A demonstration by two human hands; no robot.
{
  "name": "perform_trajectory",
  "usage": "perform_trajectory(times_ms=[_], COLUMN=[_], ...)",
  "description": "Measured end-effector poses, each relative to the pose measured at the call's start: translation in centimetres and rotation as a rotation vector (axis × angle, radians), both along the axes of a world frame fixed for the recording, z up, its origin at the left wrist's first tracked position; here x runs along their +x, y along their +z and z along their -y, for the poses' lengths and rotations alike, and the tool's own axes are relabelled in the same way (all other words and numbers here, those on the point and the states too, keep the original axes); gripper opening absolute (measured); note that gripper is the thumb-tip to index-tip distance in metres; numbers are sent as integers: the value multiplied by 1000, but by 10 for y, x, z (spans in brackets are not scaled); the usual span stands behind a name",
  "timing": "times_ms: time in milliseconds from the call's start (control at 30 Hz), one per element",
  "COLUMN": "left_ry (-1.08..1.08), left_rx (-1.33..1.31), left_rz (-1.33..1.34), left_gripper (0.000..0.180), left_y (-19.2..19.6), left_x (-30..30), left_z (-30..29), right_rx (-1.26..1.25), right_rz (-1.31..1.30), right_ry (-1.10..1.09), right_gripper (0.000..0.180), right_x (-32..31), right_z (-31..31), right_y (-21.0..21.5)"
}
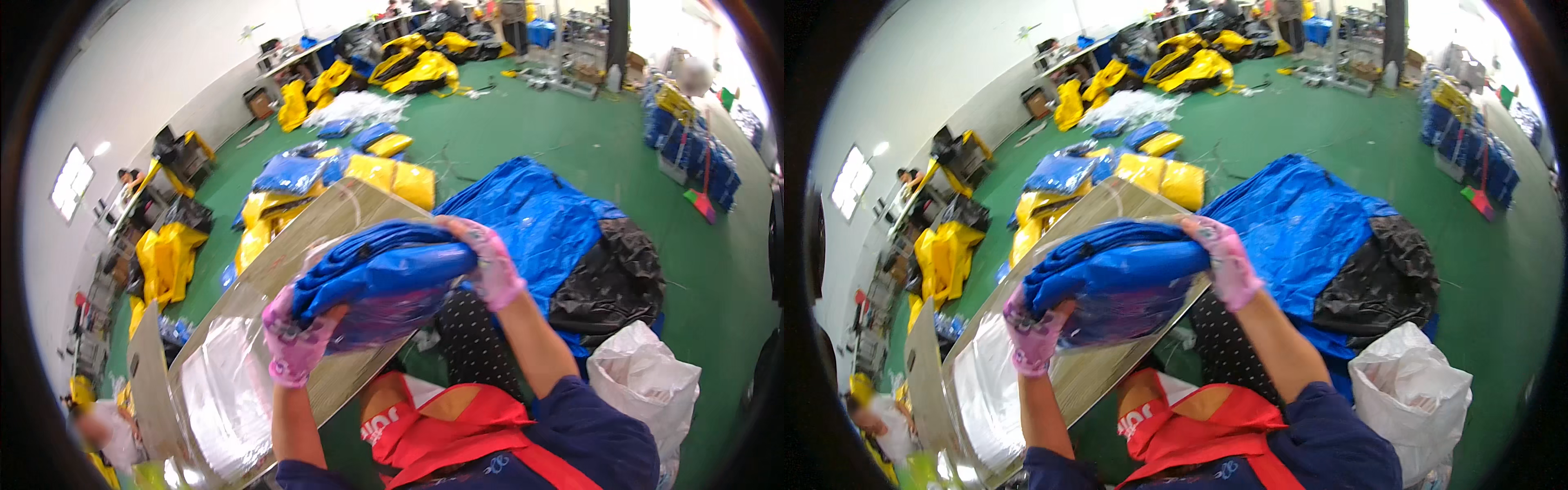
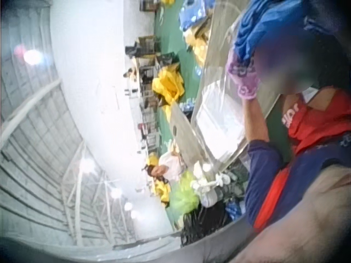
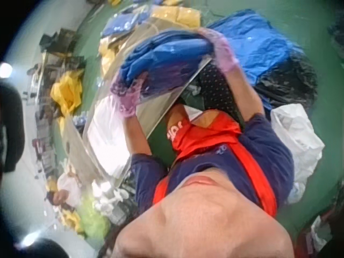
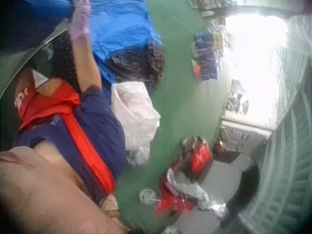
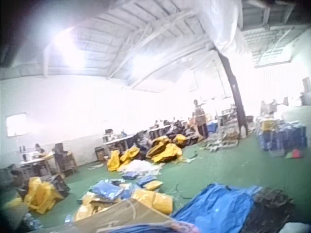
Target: The person folds large blue and black tarps on a table, then places each folded tarp into a clear plastic bag. The person repeats this process for multiple tarps, stacking the packaged items on the table.
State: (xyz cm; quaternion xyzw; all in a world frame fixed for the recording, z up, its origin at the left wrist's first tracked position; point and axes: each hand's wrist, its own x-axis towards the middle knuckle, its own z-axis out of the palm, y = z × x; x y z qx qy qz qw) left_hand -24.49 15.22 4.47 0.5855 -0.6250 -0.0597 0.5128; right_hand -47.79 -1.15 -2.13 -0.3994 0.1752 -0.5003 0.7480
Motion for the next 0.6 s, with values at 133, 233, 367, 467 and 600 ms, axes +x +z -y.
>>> perform_trajectory(times_ms=[133, 233, 367, 467, 600], left_ry=[46, 188, 465, 270, 324], left_rx=[-425, -306, -253, -282, -557], left_rz=[-323, -674, -659, -383, -442], left_gripper=[72, 51, 40, 42, 40], left_y=[-31, -27, -22, 19, 41], left_x=[-2, -1, 31, 25, 26], left_z=[-16, -34, -44, -83, -146], right_rx=[0, -112, -334, -577, -846], right_rz=[-10, 20, -100, -175, -56], right_ry=[-259, -318, -286, -335, -411], right_gripper=[18, 22, 23, 19, 13], right_x=[41, 50, 58, 44, 23], right_z=[-12, -28, -44, -76, -116], right_y=[11, 19, 39, 85, 141])
